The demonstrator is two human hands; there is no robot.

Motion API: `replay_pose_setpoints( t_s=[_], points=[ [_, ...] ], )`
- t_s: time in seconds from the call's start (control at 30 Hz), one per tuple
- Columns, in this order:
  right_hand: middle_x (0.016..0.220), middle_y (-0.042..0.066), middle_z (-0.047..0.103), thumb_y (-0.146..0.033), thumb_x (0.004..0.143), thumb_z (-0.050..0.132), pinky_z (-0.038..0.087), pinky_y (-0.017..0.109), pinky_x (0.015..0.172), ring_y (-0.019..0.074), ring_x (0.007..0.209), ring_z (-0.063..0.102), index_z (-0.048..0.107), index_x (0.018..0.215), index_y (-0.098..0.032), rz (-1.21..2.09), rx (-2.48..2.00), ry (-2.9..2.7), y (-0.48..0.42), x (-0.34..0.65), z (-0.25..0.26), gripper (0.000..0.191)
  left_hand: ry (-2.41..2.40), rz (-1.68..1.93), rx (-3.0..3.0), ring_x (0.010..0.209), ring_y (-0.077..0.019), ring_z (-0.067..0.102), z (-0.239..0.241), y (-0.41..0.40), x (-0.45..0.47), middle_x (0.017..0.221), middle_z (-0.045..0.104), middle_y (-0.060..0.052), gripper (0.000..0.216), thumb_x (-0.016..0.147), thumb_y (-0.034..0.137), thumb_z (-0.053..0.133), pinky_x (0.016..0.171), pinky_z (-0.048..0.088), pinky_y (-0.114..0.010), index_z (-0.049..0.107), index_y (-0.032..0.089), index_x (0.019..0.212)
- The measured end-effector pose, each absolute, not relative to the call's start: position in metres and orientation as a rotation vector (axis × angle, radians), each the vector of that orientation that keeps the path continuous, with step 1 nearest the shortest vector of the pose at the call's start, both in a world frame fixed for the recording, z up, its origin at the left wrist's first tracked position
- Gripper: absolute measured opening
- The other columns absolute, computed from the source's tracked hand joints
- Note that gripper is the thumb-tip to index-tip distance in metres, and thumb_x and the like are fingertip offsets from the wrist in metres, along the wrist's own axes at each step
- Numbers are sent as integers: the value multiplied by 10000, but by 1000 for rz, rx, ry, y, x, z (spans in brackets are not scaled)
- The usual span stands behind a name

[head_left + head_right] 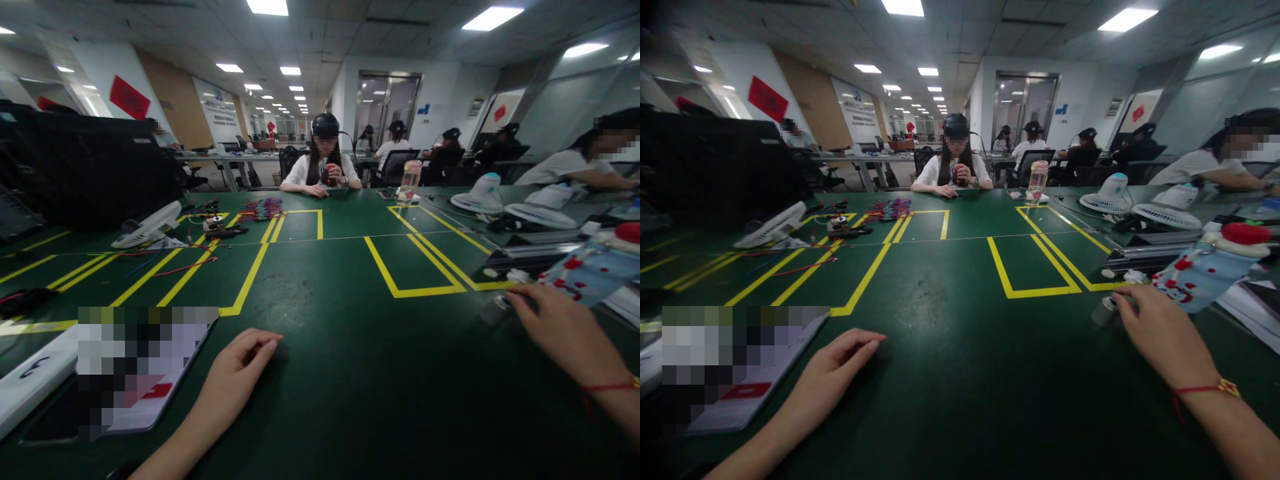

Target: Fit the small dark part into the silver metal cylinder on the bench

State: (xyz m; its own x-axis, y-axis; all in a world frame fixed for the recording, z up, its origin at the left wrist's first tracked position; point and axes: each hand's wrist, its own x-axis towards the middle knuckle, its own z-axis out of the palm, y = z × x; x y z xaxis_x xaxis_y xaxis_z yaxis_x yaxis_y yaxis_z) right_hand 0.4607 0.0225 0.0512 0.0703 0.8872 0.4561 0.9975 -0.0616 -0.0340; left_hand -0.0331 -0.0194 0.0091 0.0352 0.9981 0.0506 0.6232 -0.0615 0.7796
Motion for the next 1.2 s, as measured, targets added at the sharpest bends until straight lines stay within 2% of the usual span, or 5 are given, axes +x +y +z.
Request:
replay_pose_setpoints(
  t_s=[0.13,0.73,0.97,1.1,1.2],
  points=[
    [967,125,670,-440,841,421,422,343,721,244,866,613,670,974,-154,-201,-2246,-1745,22,473,49,402,1648,835,1729,930,-202,575,10,-20,-33,980,619,-15,264,864,434,471,819,417,-319,639,250,951],
    [845,156,674,-618,716,501,406,365,612,235,706,603,729,916,-162,138,-2300,-1300,22,483,53,547,1626,821,1738,919,-193,577,10,-21,-34,975,622,-5,252,862,429,477,822,416,-309,643,262,953],
    [909,120,685,-532,632,657,457,361,654,258,783,646,672,1028,-200,313,-2039,-1599,21,489,39,517,1615,831,1754,924,-198,579,9,-21,-34,972,628,-8,247,856,428,485,826,419,-317,645,264,948],
    [990,100,662,-512,720,589,490,353,701,233,832,640,629,1085,-210,90,-1952,-1621,18,456,33,475,1614,840,1764,915,-202,584,8,-21,-33,955,637,-11,249,855,422,482,818,430,-317,649,262,945],
    [1104,73,621,-420,762,590,510,346,786,202,920,622,570,1151,-229,132,-1606,-1805,6,398,31,434,1619,834,1790,911,-205,585,8,-20,-32,960,637,-19,258,858,417,470,810,439,-320,654,257,944]
  ],
)
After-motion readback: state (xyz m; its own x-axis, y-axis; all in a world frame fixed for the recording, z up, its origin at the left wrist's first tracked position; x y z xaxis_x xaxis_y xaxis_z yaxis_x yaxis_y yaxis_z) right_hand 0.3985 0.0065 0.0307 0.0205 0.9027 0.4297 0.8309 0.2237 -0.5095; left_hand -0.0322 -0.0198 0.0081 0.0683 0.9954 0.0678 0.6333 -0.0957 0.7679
